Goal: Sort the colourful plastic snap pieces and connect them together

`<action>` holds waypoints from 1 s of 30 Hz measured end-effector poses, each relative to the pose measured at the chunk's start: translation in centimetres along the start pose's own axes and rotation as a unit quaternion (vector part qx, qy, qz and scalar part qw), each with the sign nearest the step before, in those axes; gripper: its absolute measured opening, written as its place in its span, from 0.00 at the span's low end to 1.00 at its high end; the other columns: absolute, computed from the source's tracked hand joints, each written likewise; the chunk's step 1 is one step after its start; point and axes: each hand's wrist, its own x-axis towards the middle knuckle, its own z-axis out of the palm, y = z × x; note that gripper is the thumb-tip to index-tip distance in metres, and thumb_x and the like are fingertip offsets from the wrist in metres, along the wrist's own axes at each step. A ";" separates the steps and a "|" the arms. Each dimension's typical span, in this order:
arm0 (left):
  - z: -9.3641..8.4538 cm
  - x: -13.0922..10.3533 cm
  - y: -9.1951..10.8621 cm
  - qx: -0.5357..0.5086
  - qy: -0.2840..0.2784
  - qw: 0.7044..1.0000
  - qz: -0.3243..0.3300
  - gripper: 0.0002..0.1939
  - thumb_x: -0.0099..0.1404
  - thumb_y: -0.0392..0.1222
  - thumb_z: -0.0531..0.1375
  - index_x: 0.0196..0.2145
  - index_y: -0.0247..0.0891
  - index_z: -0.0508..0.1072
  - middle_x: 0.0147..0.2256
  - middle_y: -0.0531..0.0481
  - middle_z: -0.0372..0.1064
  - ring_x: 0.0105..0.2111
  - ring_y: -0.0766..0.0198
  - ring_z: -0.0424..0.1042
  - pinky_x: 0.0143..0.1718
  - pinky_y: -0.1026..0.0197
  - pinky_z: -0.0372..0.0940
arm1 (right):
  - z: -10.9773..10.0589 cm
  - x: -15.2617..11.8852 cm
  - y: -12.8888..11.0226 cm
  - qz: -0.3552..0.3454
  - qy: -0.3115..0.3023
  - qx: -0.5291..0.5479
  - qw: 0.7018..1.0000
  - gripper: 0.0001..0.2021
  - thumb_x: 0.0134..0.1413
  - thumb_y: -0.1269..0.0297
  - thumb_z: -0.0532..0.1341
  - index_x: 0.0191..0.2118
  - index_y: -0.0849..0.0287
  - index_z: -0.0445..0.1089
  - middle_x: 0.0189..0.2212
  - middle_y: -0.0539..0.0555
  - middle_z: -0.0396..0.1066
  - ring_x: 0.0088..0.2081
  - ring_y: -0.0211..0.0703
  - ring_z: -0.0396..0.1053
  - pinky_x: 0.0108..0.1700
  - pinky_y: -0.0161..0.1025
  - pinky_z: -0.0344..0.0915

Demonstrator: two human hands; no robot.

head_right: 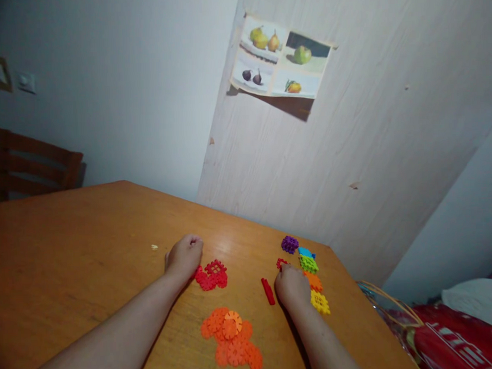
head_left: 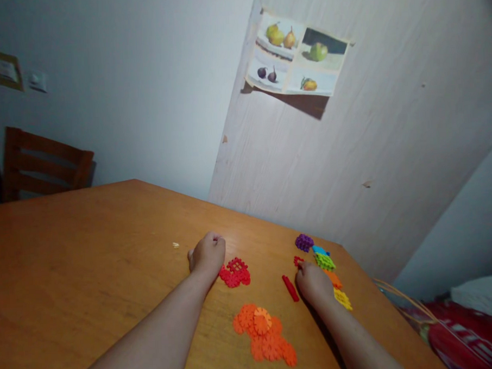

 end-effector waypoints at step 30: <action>0.0 -0.4 0.4 -0.007 -0.008 1.000 -0.004 0.13 0.69 0.47 0.52 0.37 0.45 0.76 0.37 0.50 0.79 0.39 0.56 0.75 0.40 0.57 0.58 | -0.6 -1.0 -6.9 -0.225 0.043 0.232 0.945 0.17 0.62 0.61 0.54 0.48 0.59 0.77 0.45 0.59 0.78 0.47 0.48 0.74 0.51 0.43 0.67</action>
